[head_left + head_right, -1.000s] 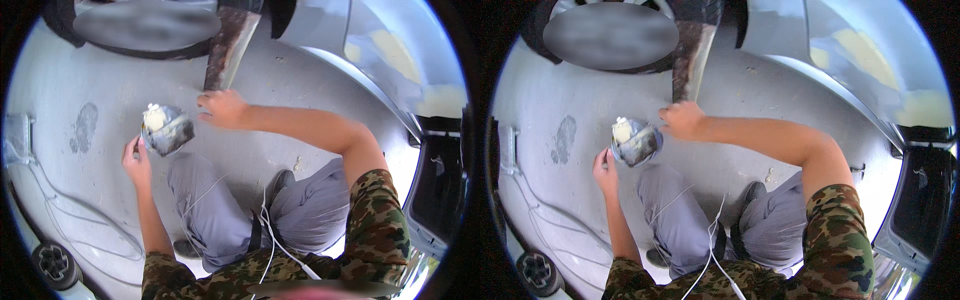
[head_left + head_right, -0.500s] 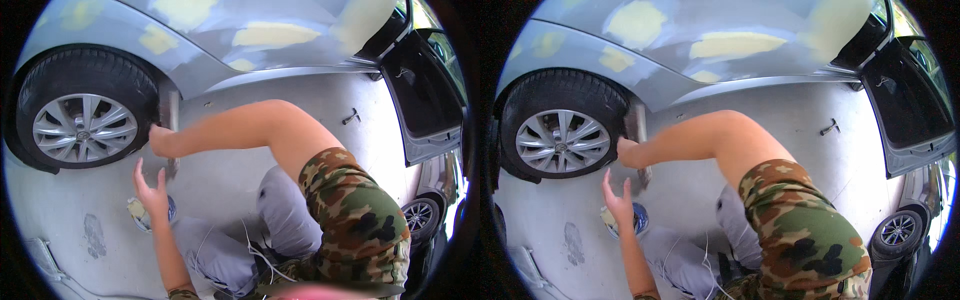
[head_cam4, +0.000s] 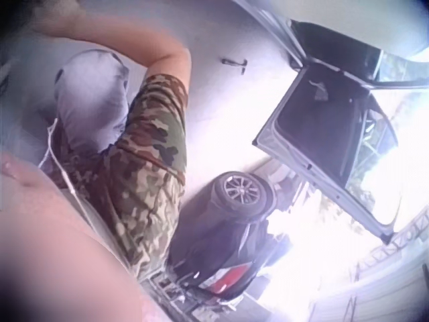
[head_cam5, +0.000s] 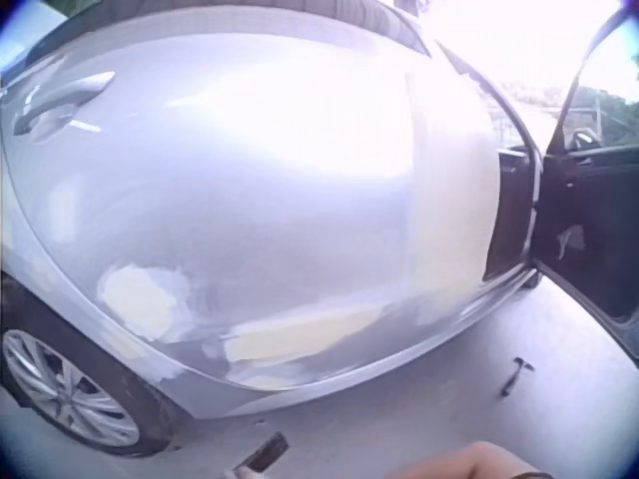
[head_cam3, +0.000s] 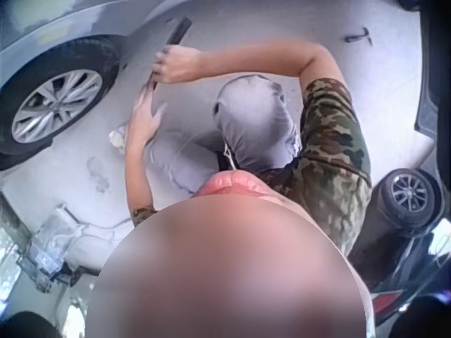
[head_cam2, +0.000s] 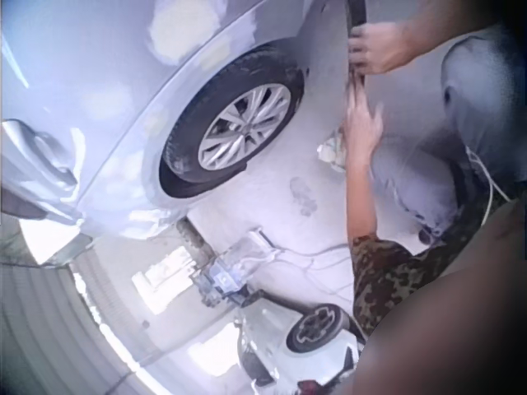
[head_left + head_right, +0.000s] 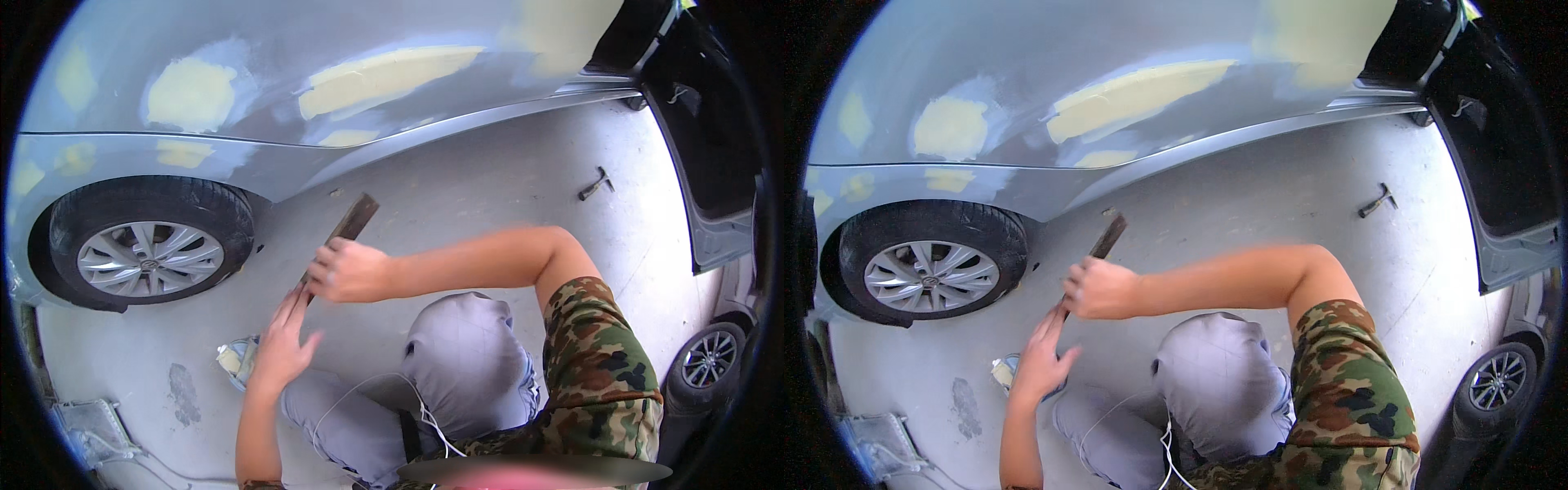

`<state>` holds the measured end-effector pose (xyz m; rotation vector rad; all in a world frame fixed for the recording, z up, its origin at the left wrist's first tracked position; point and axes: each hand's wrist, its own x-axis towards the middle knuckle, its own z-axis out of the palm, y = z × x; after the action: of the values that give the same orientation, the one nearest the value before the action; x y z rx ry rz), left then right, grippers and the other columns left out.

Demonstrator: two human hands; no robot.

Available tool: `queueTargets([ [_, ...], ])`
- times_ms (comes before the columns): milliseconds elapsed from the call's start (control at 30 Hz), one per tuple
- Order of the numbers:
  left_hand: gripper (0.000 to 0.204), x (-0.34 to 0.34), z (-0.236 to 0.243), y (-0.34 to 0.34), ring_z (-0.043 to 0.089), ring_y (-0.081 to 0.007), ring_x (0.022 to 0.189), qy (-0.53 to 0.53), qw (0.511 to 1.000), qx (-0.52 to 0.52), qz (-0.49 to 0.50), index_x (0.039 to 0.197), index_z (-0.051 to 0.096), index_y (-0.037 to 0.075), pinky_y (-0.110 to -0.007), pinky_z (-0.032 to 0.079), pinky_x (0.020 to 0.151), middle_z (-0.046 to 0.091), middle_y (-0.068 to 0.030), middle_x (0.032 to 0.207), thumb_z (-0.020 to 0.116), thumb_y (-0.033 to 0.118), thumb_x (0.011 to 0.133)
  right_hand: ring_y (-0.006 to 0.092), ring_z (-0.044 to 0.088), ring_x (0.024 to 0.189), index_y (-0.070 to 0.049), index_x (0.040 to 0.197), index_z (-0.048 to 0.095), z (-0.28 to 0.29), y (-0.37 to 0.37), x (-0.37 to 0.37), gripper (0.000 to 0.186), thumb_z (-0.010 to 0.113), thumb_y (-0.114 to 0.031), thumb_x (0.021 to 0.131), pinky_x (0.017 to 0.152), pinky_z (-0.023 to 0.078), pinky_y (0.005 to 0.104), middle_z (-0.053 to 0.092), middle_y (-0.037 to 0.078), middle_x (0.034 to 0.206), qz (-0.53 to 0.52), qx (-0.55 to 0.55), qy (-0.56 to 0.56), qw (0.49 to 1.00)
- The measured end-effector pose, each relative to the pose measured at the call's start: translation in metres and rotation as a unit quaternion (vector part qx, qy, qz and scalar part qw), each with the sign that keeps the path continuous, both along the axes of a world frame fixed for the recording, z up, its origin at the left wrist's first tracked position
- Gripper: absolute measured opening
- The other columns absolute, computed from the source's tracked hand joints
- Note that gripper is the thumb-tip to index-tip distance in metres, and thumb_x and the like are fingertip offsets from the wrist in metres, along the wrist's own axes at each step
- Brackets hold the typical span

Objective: The person applies body filler to the side of a silver car using a putty knife and a sanding block. They repeatedly scoop filler from a container, spread it onto the car's surface, and smooth it with the sanding block.

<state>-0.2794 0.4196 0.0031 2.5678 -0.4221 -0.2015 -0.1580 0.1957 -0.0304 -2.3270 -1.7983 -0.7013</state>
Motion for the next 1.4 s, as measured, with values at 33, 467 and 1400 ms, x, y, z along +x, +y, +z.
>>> queueTargets([
  [33, 0.062, 0.008, -0.009, -0.001, 0.049, -0.0452, 0.146, -0.006, 1.0, 0.002, -0.001, 0.155, 0.049, -0.002, -0.05, 0.041, 0.121, 0.054, -0.0269, 0.155, 0.059, 0.002, 0.093, 0.0174, 0.062, 0.084, -0.013, 0.089, 0.067, 0.002, -0.008, 0.002, 0.014, 0.07, -0.025, 0.082, 0.067, 0.049, 0.0332, 0.062, 0.0, 0.086, -0.013, 0.008, 0.003, 1.0],
  [467, 0.061, 0.126, 0.076, -0.12, 0.056, -0.0424, 0.142, -0.376, 0.9, 0.196, -0.098, 0.15, 0.063, 0.018, -0.056, 0.048, 0.114, 0.06, -0.014, 0.154, 0.054, 0.0, 0.093, 0.0236, 0.072, 0.116, -0.022, 0.124, 0.074, 0.053, -0.178, 0.07, 0.037, 0.071, -0.02, 0.088, 0.099, 0.052, 0.0448, 0.076, 0.003, 0.124, -0.265, 0.229, -0.168, 0.921],
  [1400, 0.055, 0.206, 0.089, -0.099, 0.061, -0.0308, 0.136, -0.545, 0.808, 0.224, -0.025, 0.145, 0.068, 0.025, -0.053, 0.051, 0.109, 0.063, -0.009, 0.149, 0.06, 0.009, 0.094, 0.0206, 0.069, 0.116, -0.031, 0.117, 0.082, 0.072, -0.154, 0.154, 0.036, 0.069, -0.013, 0.089, 0.108, 0.041, 0.0438, 0.076, -0.004, 0.12, -0.315, 0.333, -0.292, 0.839],
])
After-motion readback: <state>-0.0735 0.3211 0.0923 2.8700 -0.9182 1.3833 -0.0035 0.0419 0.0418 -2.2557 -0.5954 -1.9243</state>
